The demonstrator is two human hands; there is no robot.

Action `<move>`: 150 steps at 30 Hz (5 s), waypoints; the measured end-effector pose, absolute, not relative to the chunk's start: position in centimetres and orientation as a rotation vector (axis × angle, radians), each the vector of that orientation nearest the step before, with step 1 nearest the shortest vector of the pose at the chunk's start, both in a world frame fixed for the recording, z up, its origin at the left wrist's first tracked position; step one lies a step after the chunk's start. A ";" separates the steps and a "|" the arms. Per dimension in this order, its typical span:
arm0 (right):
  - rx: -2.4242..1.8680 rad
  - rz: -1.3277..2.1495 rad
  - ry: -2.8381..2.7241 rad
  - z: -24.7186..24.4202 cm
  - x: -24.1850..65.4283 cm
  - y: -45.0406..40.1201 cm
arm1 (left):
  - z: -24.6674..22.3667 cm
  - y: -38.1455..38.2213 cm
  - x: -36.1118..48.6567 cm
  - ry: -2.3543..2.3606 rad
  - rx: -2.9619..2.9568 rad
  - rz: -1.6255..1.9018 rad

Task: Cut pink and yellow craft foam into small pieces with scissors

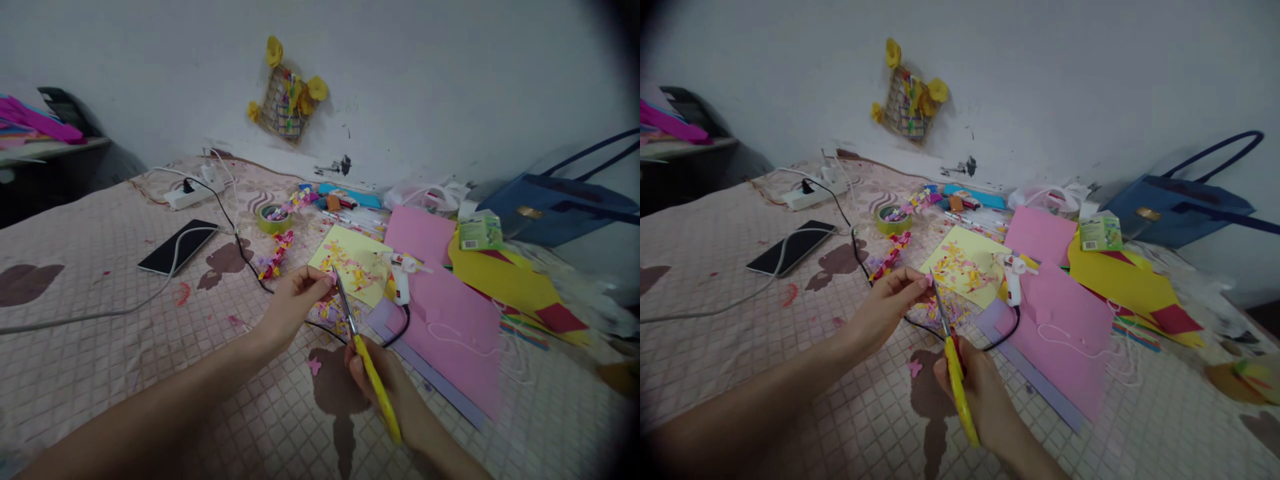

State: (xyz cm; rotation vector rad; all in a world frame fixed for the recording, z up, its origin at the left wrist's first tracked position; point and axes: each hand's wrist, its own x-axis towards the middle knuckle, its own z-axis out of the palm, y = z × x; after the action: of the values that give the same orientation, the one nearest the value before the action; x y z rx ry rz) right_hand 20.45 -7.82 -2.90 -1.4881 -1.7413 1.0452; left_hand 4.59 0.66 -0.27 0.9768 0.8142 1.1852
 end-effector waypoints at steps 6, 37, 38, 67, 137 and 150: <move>-1.553 1.073 -1.766 -3.0 20.4 -7.8 | -0.3 0.6 4.6 0.827 0.988 1.184; -0.861 1.923 -0.816 -1.9 21.4 -6.2 | 0.3 -0.2 4.4 0.415 1.741 0.759; -0.858 1.926 -0.812 -1.9 21.4 -6.2 | 0.3 -0.2 4.4 0.416 1.784 0.762; -1.373 1.142 -1.342 -2.8 21.3 -6.7 | -0.3 -0.1 4.4 0.686 1.303 0.480; -1.456 1.146 -1.517 -3.6 19.8 -7.9 | 0.1 0.1 4.7 0.775 1.029 1.223; -1.475 1.156 -1.572 -3.2 20.0 -8.1 | 0.6 0.0 4.6 0.786 1.007 1.194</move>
State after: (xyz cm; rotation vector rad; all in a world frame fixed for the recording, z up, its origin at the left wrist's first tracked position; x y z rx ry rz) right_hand 20.04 -8.06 -3.18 -1.4746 -1.5717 1.1563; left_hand 4.61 0.05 0.57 1.0074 0.7856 1.1943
